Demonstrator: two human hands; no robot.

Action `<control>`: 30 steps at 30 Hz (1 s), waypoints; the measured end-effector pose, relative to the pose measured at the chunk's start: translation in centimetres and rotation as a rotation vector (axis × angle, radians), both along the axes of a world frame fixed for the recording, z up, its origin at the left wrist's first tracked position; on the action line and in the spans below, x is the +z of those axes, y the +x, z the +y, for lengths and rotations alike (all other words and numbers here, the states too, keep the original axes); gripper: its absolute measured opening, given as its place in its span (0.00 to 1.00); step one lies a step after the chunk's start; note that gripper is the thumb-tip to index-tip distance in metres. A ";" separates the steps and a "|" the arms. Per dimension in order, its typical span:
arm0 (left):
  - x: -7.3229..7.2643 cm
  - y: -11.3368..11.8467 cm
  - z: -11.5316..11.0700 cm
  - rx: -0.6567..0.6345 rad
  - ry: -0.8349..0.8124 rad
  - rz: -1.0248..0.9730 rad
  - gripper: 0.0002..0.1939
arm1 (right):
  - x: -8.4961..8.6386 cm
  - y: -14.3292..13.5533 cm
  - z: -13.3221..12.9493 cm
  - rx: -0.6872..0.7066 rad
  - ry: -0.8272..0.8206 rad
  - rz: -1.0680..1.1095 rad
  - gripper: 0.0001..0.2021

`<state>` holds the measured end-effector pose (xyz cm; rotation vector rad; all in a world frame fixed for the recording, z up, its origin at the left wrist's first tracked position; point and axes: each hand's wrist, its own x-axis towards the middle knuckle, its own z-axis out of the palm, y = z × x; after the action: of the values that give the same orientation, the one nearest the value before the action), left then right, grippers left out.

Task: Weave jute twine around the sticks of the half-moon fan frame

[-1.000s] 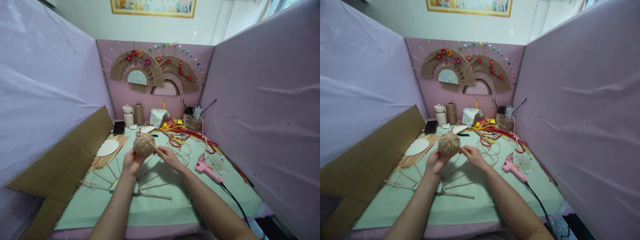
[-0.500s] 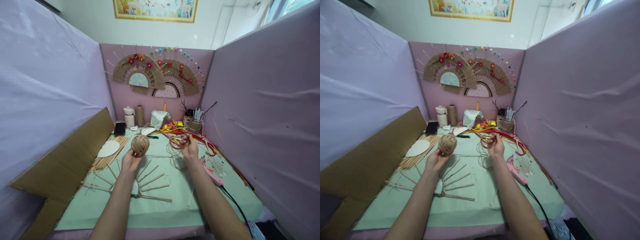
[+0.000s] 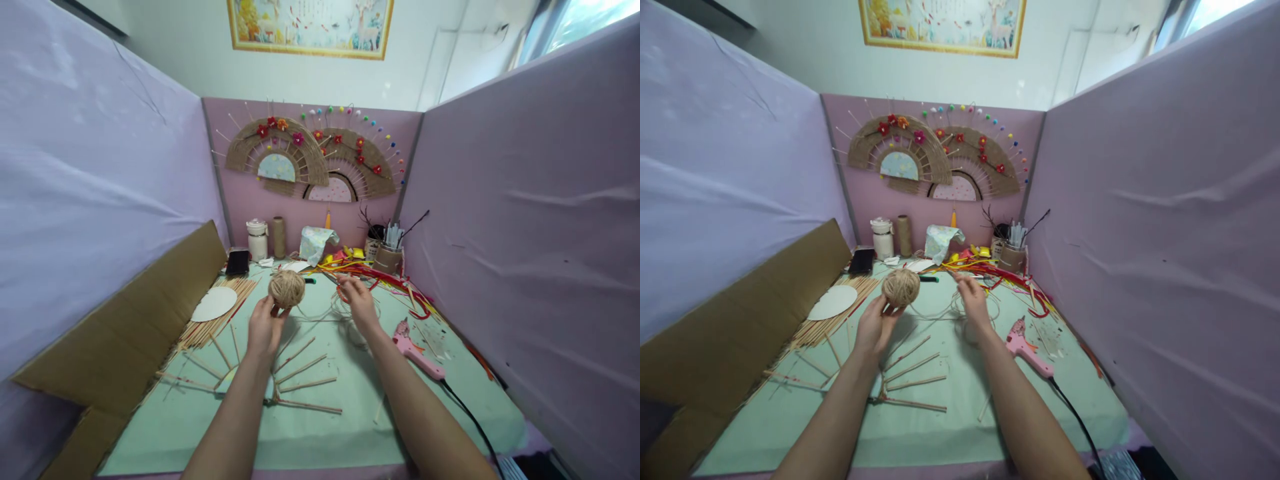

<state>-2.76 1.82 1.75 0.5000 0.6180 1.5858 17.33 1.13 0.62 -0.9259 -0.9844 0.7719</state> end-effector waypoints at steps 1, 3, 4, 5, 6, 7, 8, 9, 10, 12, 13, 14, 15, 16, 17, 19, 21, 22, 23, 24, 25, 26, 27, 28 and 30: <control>0.1 0.4 -0.3 -0.005 0.017 0.033 0.04 | -0.2 -1.1 -0.3 0.099 -0.020 -0.063 0.11; 0.1 1.0 -0.8 -0.001 0.050 0.090 0.07 | -0.5 -3.2 -0.8 0.293 -0.060 -0.075 0.16; 0.2 1.3 -0.9 0.005 0.067 0.115 0.08 | -0.6 -4.0 -1.1 0.372 -0.082 -0.062 0.19; 0.1 1.4 -1.0 0.013 0.085 0.136 0.08 | -0.7 -4.8 -1.3 0.449 -0.106 -0.065 0.23; 0.1 1.5 -1.0 0.023 0.103 0.153 0.08 | -0.8 -5.3 -1.5 0.503 -0.140 -0.066 0.26; 0.0 1.5 -1.0 0.030 0.115 0.173 0.08 | -0.9 -5.6 -1.6 0.543 -0.181 -0.078 0.27; 0.0 1.4 -0.9 0.050 0.121 0.187 0.08 | -1.0 -5.7 -1.6 0.572 -0.226 -0.097 0.25; -0.1 1.3 -0.7 0.068 0.125 0.198 0.08 | -1.0 -5.7 -1.6 0.590 -0.267 -0.114 0.21; -0.2 1.1 -0.5 0.093 0.119 0.212 0.07 | -1.0 -5.4 -1.4 0.603 -0.295 -0.114 0.16; -0.2 0.8 0.0 0.109 0.090 0.222 0.05 | -0.7 -4.4 -1.1 0.616 -0.301 -0.002 0.14; -0.2 0.7 0.2 0.110 0.072 0.215 0.04 | -0.5 -3.7 -0.9 0.613 -0.277 0.097 0.14; -0.1 0.5 0.4 0.100 0.051 0.192 0.03 | -0.2 -2.9 -0.7 0.593 -0.239 0.208 0.14; 0.0 0.3 0.6 0.074 0.021 0.158 0.02 | 0.2 -2.1 -0.6 0.554 -0.187 0.317 0.13; 0.2 0.1 0.7 0.040 -0.021 0.115 0.01 | 0.5 -1.2 -0.5 0.499 -0.134 0.414 0.12; 0.3 -0.1 0.9 0.008 -0.070 0.059 0.04 | 0.8 -0.4 -0.4 0.451 -0.093 0.483 0.12; 0.4 -0.7 1.2 -0.046 -0.178 -0.049 0.10 | 1.4 1.2 -0.2 0.352 -0.054 0.557 0.12; 0.4 -1.3 1.5 -0.066 -0.275 -0.125 0.13 | 1.7 2.5 -0.1 0.246 -0.013 0.574 0.13; 0.3 -1.6 1.7 -0.070 -0.309 -0.146 0.13 | 1.8 2.9 -0.1 0.200 0.009 0.563 0.14; 0.2 -1.8 1.8 -0.075 -0.330 -0.159 0.14 | 1.9 3.3 -0.1 0.155 0.030 0.543 0.15; 0.1 -2.0 2.0 -0.084 -0.337 -0.168 0.14 | 1.9 3.6 -0.1 0.117 0.044 0.519 0.16; 0.0 -2.1 2.1 -0.098 -0.335 -0.183 0.14 | 2.0 3.9 -0.1 0.085 0.050 0.497 0.16; -0.1 -2.1 2.2 -0.115 -0.328 -0.204 0.15 | 2.0 4.0 -0.1 0.057 0.052 0.483 0.17; -0.2 -2.1 2.2 -0.135 -0.320 -0.231 0.15 | 2.1 4.2 -0.1 0.038 0.051 0.480 0.17; -0.3 -2.2 2.2 -0.157 -0.318 -0.259 0.15 | 2.3 4.3 0.0 0.030 0.050 0.484 0.16; -0.3 -2.3 2.2 -0.190 -0.327 -0.293 0.16 | 3.1 4.5 0.3 0.043 0.058 0.504 0.14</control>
<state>-5.02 4.01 1.48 0.0757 0.5731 1.3134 21.85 1.48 3.67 -0.6154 -0.5803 0.9495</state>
